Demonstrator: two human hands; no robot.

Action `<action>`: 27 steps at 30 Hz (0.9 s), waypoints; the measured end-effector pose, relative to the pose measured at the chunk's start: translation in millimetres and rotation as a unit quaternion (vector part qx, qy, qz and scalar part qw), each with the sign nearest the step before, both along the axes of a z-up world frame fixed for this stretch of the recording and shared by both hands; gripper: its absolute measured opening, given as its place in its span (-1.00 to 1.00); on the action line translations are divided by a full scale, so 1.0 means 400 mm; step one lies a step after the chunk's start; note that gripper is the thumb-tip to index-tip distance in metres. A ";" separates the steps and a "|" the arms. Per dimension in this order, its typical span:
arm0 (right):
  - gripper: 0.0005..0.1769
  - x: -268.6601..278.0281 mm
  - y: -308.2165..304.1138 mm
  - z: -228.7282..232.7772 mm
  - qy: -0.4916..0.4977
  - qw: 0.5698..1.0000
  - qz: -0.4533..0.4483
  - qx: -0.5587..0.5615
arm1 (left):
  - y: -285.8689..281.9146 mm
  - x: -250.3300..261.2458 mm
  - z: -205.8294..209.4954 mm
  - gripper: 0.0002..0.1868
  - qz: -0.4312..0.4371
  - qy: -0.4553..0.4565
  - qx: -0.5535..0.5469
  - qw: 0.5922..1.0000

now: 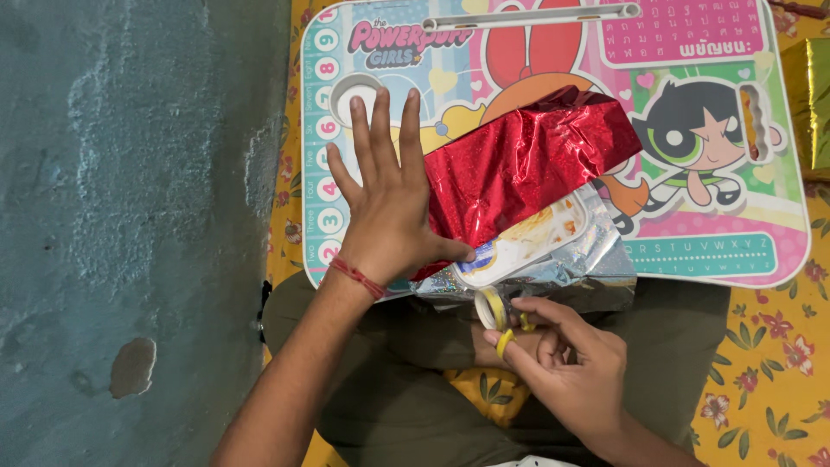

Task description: The person cuts a sheet of holographic wrapping paper with scissors, then wraps a rectangular container with red foil paper. They secure the wrapping by applying and cutting clear tape with scissors, folding edges and smoothing the surface.

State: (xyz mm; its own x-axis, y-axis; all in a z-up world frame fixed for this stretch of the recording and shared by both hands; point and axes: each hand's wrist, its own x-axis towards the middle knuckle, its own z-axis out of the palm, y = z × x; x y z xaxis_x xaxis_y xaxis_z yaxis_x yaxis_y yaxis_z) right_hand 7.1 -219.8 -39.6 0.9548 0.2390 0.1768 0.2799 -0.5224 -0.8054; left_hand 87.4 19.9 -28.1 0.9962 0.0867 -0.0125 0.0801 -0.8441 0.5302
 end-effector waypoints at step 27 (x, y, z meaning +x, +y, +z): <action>-0.46 0.131 -0.081 -0.004 0.277 0.946 0.127 0.111 | -0.243 -0.341 -0.085 -0.55 0.114 -0.283 -0.168 0.938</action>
